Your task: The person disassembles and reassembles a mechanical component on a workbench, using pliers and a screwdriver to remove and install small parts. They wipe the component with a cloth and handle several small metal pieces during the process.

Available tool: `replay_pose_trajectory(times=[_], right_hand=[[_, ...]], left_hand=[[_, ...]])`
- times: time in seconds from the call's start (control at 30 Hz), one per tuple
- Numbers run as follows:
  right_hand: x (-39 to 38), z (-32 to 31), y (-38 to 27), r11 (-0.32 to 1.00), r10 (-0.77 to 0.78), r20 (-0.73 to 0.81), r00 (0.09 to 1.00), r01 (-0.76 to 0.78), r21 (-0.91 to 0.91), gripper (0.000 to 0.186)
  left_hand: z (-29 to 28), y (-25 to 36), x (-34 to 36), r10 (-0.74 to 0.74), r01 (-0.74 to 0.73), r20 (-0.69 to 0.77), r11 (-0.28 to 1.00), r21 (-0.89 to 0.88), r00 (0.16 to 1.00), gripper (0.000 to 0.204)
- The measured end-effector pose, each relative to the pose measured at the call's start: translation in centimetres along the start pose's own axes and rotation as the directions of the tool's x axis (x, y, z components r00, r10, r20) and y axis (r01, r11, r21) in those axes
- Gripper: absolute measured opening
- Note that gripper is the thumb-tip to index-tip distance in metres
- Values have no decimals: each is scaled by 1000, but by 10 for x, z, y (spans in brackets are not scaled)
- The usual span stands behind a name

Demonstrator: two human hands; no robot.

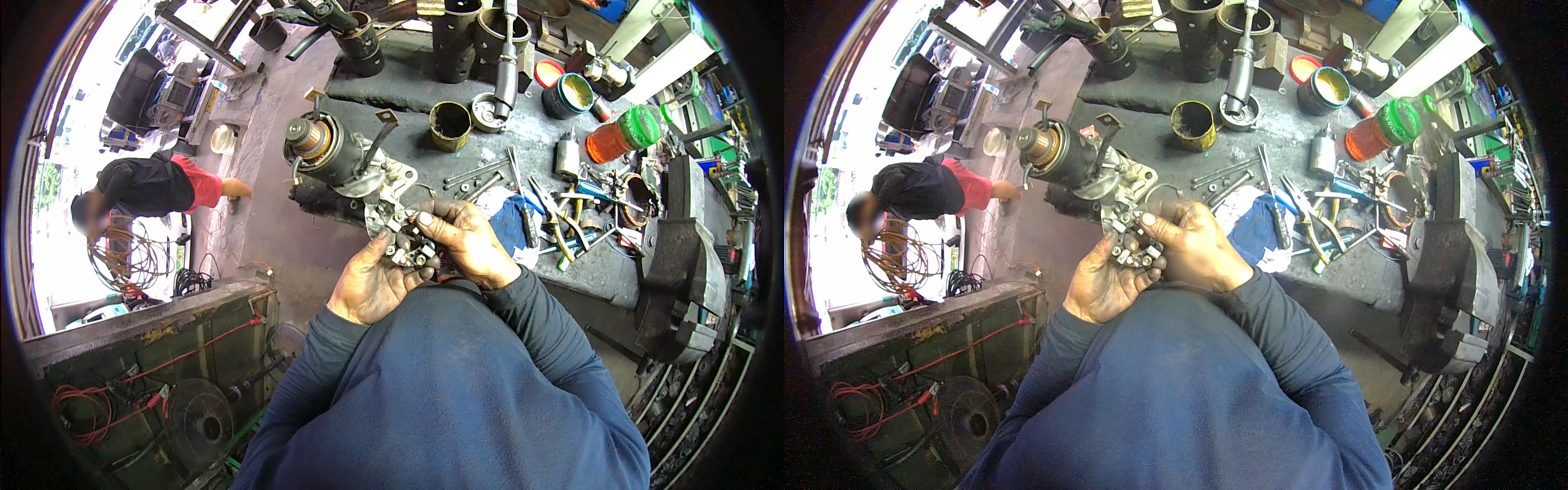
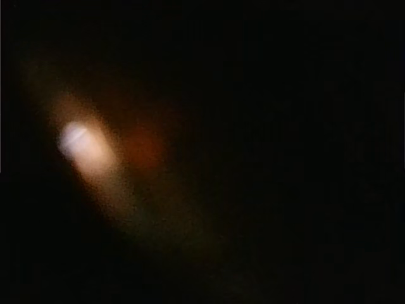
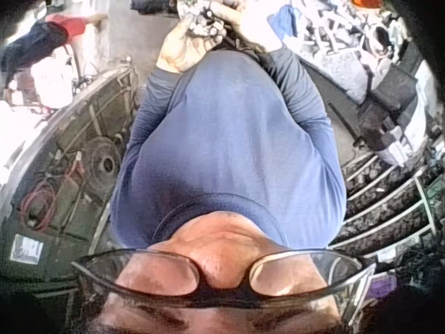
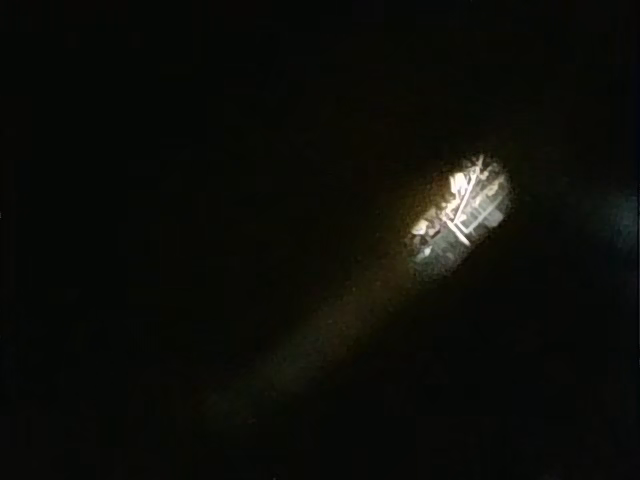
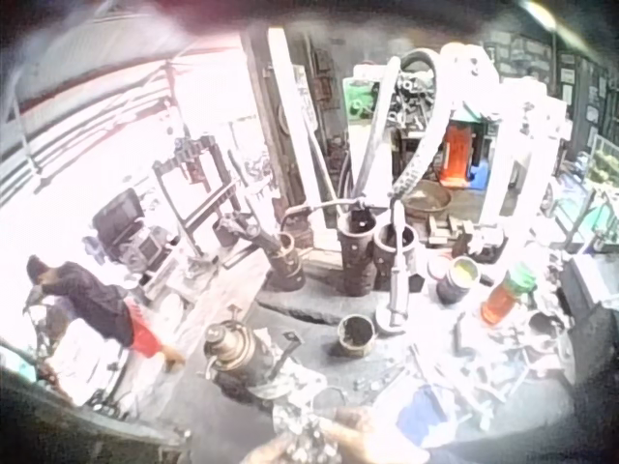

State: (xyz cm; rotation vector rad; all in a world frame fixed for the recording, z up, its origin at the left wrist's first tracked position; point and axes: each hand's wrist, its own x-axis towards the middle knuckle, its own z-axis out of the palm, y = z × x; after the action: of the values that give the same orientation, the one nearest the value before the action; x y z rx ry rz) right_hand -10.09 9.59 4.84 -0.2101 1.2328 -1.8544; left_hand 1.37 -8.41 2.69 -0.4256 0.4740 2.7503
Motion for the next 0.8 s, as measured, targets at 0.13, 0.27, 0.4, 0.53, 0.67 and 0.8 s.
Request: replay_pose_trajectory(times=[0.13, 0.27, 0.4, 0.53, 0.67, 0.8], right_hand=[[2, -12, -3, 999, -18, 34, 999, 17, 45, 40], [7, -19, 0, 998, 4, 61, 998, -8, 68, 46], [2, -19, -1, 984, -49, 118, 992, 28, 174, 52], [-4, -19, -5, 978, -193, 69, 979, 197, -69, 51], [-9, -13, -16, 591, -521, 120, 845, 459, -663, 46], [-11, -16, -27, 452, -537, 184, 824, 464, -762, 45]], left_hand=[[8, 4, 0, -1, 1, -18, 1000, -12, 1000, 52], [4, 1, 3, 9, -10, -22, 1000, -27, 1000, 58], [1, 1, 3, 30, -29, 4, 999, -20, 1000, 59], [6, 3, 4, 58, -60, 24, 995, 79, 998, 59], [10, -4, -1, 180, -183, 31, 970, 161, 983, 56], [18, -6, -3, 220, -221, 36, 934, 279, 975, 54]])
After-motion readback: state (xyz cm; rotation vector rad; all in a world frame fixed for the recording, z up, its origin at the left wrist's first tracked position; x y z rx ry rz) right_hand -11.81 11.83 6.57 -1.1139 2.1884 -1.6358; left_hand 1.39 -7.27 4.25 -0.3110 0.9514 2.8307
